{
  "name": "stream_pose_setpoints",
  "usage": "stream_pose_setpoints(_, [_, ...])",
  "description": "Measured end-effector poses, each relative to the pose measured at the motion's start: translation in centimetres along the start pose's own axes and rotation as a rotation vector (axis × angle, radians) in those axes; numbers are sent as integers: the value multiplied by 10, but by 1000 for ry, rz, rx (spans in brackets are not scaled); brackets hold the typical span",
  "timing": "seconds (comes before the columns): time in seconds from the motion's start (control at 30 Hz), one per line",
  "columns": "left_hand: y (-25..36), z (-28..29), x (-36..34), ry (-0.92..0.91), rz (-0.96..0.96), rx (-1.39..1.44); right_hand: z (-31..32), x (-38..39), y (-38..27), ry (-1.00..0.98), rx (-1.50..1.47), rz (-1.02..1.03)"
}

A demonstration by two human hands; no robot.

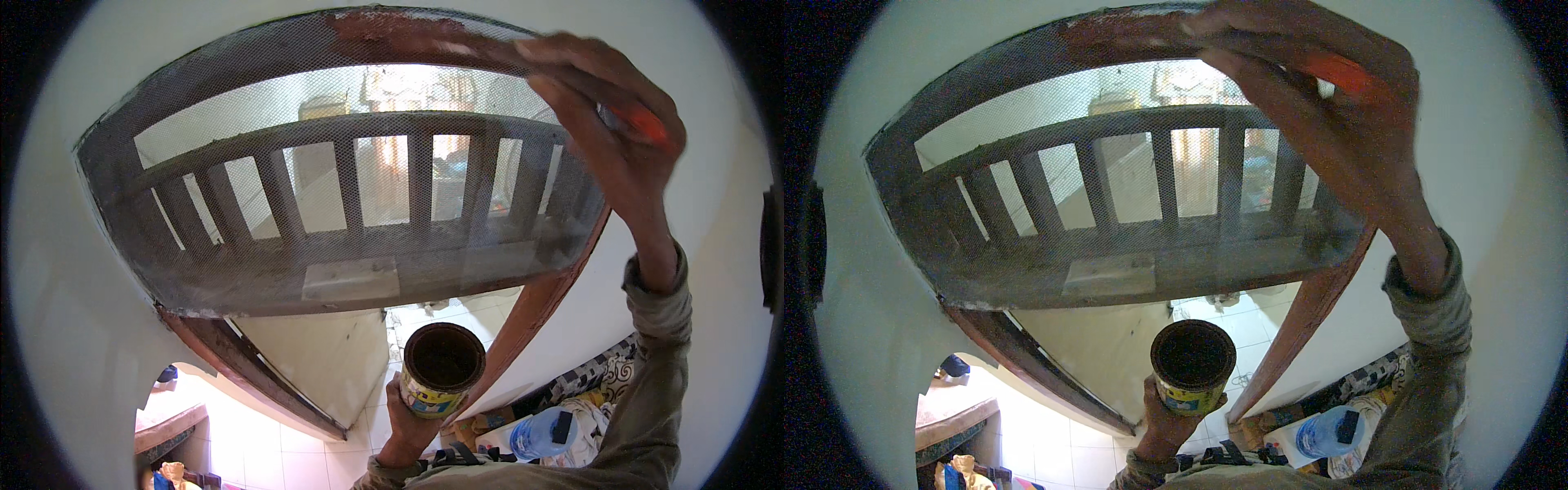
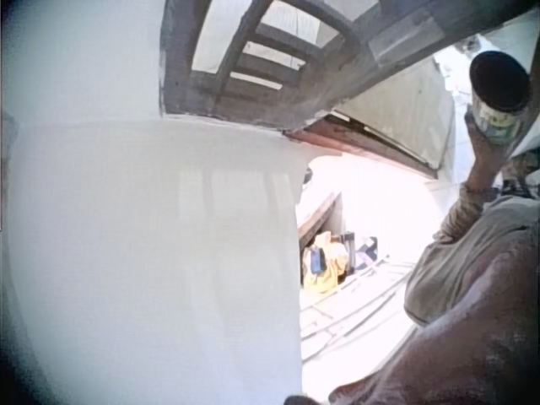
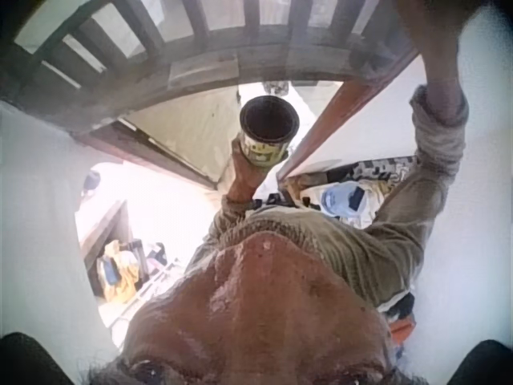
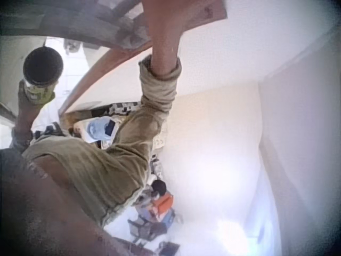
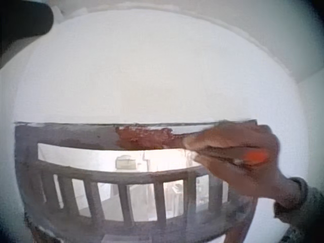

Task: The person paints a door frame using a brush and a can of paint, dipping the brush into the can and applying the paint to the top and sides of the frame.

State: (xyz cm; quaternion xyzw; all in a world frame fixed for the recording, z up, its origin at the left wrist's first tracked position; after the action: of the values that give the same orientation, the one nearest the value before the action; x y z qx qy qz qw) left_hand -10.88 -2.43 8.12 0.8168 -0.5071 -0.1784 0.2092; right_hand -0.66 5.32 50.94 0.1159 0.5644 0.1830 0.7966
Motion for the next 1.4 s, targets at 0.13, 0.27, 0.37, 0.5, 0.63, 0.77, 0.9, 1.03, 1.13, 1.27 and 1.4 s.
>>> stream_pose_setpoints(0.13, [8, 1, 7, -66, -280, -641, -39, -1, 4, -80, 184, 162])
stream_pose_setpoints(0.27, [11, -1, 12, 60, -111, -157, -49, 6, -10, -141, 345, 175])
stream_pose_setpoints(0.37, [15, 0, 13, 73, -114, 140, -29, -3, -3, -49, 244, 211])
stream_pose_setpoints(0.5, [2, 12, 9, 88, 48, 260, -35, -29, 4, -103, 306, 31])
stream_pose_setpoints(0.63, [-6, 27, 5, 89, 84, 353, -40, -69, -10, -67, 18, 263])
stream_pose_setpoints(0.77, [0, 17, 5, 32, -39, -162, -48, -75, -5, -147, 225, 268])
stream_pose_setpoints(0.9, [-19, 31, 0, 154, 162, 394, -42, -79, -4, -199, 253, 197])
stream_pose_setpoints(1.03, [-19, 32, 0, 139, 165, 338, -43, -77, 7, -325, 336, 28])
stream_pose_setpoints(1.13, [-18, 29, 0, 136, 167, 344, -35, -74, -2, -203, 298, 316])
stream_pose_setpoints(1.27, [-21, 32, 1, 137, 158, 358, -30, -70, 2, -240, 189, 168])
stream_pose_setpoints(1.4, [-17, 35, 2, 145, 125, 216, -21, -67, -7, -259, 292, 188])
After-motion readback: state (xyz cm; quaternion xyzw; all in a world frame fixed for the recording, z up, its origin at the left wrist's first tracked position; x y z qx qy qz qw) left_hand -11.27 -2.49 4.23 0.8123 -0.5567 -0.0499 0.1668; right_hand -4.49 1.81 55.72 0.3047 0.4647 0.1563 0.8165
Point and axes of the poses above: each hand's wrist, its own x-axis away from the middle knuckle, its own z-axis out of the back of the hand, y = z × x, the point moved 7 cm from there along -x, towards the middle knuckle, and after that the axes turned 7 degrees about x, right-handed, at the moved point
